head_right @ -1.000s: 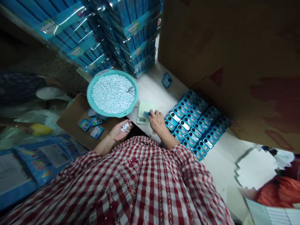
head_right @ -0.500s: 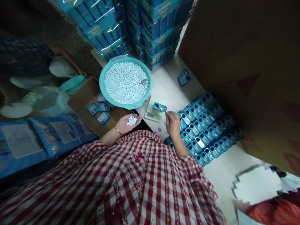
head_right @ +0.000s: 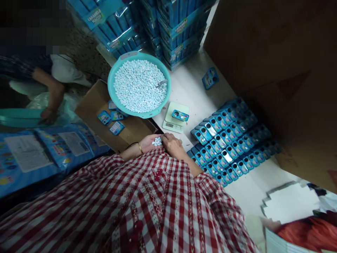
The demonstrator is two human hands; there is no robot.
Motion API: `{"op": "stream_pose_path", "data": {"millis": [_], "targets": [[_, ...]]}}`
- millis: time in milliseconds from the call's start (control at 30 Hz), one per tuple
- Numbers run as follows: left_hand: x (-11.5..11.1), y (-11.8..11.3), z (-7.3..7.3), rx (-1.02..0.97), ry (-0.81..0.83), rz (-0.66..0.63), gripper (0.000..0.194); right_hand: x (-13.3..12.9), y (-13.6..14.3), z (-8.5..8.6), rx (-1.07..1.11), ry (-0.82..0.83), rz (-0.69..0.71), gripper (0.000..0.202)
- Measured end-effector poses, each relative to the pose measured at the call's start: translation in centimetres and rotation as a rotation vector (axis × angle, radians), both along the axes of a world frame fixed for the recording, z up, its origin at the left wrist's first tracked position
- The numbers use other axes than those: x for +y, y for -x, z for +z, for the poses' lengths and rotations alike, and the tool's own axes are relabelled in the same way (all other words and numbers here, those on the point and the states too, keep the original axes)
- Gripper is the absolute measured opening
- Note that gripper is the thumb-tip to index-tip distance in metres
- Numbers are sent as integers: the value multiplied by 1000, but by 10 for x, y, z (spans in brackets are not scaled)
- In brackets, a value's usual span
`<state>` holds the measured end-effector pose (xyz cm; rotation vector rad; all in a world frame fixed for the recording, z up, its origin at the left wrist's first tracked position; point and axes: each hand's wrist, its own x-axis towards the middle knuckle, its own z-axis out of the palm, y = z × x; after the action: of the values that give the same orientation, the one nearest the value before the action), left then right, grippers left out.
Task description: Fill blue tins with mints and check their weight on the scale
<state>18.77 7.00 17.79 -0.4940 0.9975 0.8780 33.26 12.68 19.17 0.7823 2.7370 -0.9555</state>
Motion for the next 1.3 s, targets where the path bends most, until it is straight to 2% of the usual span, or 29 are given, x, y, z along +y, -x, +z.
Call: {"op": "stream_pose_path", "data": {"millis": [200, 567, 633, 700, 767, 833, 933, 1000, 1100, 1300], "targets": [[2, -3, -2, -16, 15, -1, 22, -1, -4, 7, 51, 39, 8, 30], [2, -8, -14, -74, -20, -39, 18, 0, -9, 5, 224, 138, 76, 33], [5, -5, -9, -81, -29, -8, 21, 3, -14, 7, 280, 101, -17, 34], [14, 6, 0, -52, -38, 60, 25, 13, -21, 8, 306, -19, -257, 36], [30, 26, 12, 19, -74, 186, 25, 29, -28, 5, 298, -167, -512, 38], [50, 52, 22, 145, -148, 380, 21, 48, -30, -1, 254, -266, -606, 37], [75, 89, 29, 349, -185, 620, 24, 74, -24, -8, 103, -335, -508, 34], [82, 103, 29, 421, -149, 668, 26, 83, -16, -10, -15, -365, -445, 32], [76, 104, 24, 460, -89, 636, 27, 88, -5, -11, -86, -387, -413, 29], [59, 71, 21, 410, -164, 469, 9, 96, 6, -12, 69, -316, -418, 21]]}}
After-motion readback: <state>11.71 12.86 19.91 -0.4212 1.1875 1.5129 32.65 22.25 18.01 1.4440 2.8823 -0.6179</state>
